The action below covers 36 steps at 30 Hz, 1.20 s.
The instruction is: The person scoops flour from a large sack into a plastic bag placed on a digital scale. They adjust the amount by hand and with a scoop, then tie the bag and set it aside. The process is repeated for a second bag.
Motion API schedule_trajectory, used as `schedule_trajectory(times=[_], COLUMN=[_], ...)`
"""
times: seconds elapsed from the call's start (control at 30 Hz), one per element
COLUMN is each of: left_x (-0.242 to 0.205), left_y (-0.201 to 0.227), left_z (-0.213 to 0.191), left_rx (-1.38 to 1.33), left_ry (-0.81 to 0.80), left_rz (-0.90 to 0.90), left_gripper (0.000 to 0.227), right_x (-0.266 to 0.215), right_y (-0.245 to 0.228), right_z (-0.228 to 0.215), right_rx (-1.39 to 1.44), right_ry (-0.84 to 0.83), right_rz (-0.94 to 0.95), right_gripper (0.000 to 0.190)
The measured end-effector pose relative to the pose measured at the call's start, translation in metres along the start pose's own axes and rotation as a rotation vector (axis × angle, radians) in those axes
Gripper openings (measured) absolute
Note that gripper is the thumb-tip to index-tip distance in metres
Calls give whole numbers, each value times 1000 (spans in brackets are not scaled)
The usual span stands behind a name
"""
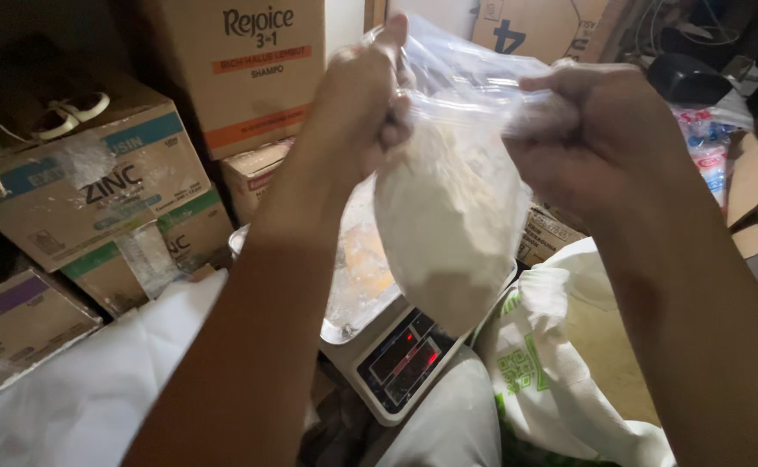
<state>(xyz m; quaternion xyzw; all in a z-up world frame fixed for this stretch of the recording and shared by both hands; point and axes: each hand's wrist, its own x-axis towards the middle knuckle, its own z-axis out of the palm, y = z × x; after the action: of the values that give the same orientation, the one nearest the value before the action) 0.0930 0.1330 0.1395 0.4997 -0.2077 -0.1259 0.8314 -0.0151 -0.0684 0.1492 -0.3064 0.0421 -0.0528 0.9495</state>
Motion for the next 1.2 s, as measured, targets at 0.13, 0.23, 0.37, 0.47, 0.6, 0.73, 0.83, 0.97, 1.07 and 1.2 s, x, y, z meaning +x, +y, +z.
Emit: schedule_trajectory(times=[0.13, 0.23, 0.37, 0.47, 0.6, 0.73, 0.83, 0.97, 1.07, 1.2], left_x=[29, 39, 39, 32, 30, 28, 16, 17, 18, 18], left_y=[11, 10, -4, -25, -46, -60, -95, -140, -166, -191], left_z=[-26, -45, -69, -83, -98, -126, -145, -160, -162, -157], left_rx=[106, 57, 117, 184, 101, 210, 35, -65, -150, -154], left_ry=[92, 126, 170, 225, 165, 268, 306, 380, 218, 245], left_rz=[65, 102, 130, 98, 93, 37, 225, 282, 222, 265], left_gripper=[32, 26, 31, 38, 42, 65, 70, 61, 70, 80], right_x=[44, 82, 115, 126, 134, 142, 139, 123, 107, 99], right_y=[19, 39, 62, 81, 88, 82, 79, 81, 90, 120], right_z=[11, 7, -11, -27, -42, -48, -51, -55, -65, -94], right_rx=[-3, 36, -24, -32, -109, -105, -123, -459, -752, -790], right_ry=[-75, -87, -136, -21, -133, -165, -101, 91, 279, 186], right_rz=[-66, -38, -45, -24, 7, 58, 74, 9, -85, 76], right_gripper=[24, 25, 28, 24, 25, 22, 20, 46, 79, 88])
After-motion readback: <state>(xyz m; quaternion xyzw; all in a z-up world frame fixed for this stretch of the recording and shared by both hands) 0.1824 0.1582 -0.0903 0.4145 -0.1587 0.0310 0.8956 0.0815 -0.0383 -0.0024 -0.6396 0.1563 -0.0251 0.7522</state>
